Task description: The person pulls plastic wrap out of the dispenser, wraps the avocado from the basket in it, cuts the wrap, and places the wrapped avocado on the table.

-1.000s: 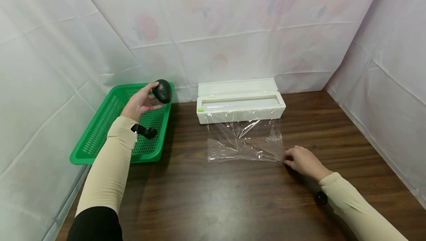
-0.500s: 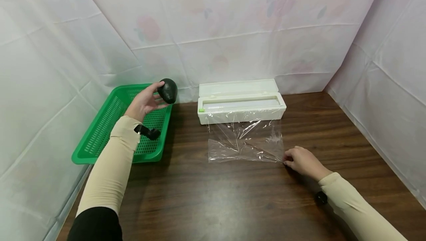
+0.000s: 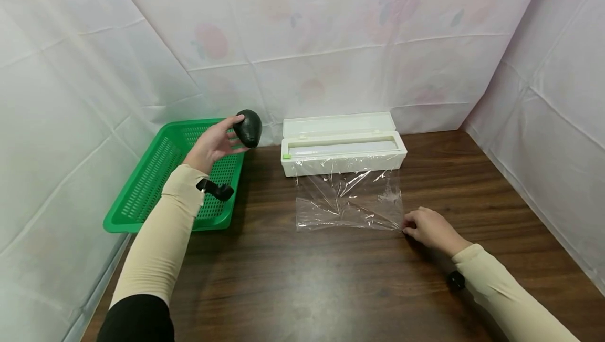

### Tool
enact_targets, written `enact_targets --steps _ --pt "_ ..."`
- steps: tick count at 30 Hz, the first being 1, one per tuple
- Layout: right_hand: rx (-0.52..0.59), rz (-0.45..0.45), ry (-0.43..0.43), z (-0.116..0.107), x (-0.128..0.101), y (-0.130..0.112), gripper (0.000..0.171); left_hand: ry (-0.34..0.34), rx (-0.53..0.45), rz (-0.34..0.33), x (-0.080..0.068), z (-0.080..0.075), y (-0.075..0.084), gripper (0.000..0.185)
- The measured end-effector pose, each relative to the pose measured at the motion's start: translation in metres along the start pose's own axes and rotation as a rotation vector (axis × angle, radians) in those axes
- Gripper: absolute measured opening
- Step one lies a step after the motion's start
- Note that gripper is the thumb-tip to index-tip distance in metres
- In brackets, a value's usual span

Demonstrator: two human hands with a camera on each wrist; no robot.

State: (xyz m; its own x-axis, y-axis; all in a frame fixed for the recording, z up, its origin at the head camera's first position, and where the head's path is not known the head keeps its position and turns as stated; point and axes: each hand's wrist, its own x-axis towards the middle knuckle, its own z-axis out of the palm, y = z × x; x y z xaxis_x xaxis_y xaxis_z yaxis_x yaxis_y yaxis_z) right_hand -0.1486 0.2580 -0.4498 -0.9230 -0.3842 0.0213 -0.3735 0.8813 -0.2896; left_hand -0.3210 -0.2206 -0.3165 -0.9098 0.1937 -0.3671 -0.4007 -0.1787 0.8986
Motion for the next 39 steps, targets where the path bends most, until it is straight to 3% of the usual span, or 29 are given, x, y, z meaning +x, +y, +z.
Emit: enact_targets --steps 16,25,39 --pt "0.001 -0.010 0.014 0.000 -0.001 -0.001 0.013 -0.018 0.091 0.026 -0.007 0.022 -0.003 0.076" --pt "-0.010 0.002 0.007 0.000 -0.001 0.001 0.012 -0.031 0.194 0.072 -0.011 0.036 -0.006 0.073" --pt "-0.003 0.015 0.011 0.001 -0.002 0.003 0.013 -0.071 0.246 0.115 -0.020 0.052 -0.008 0.065"
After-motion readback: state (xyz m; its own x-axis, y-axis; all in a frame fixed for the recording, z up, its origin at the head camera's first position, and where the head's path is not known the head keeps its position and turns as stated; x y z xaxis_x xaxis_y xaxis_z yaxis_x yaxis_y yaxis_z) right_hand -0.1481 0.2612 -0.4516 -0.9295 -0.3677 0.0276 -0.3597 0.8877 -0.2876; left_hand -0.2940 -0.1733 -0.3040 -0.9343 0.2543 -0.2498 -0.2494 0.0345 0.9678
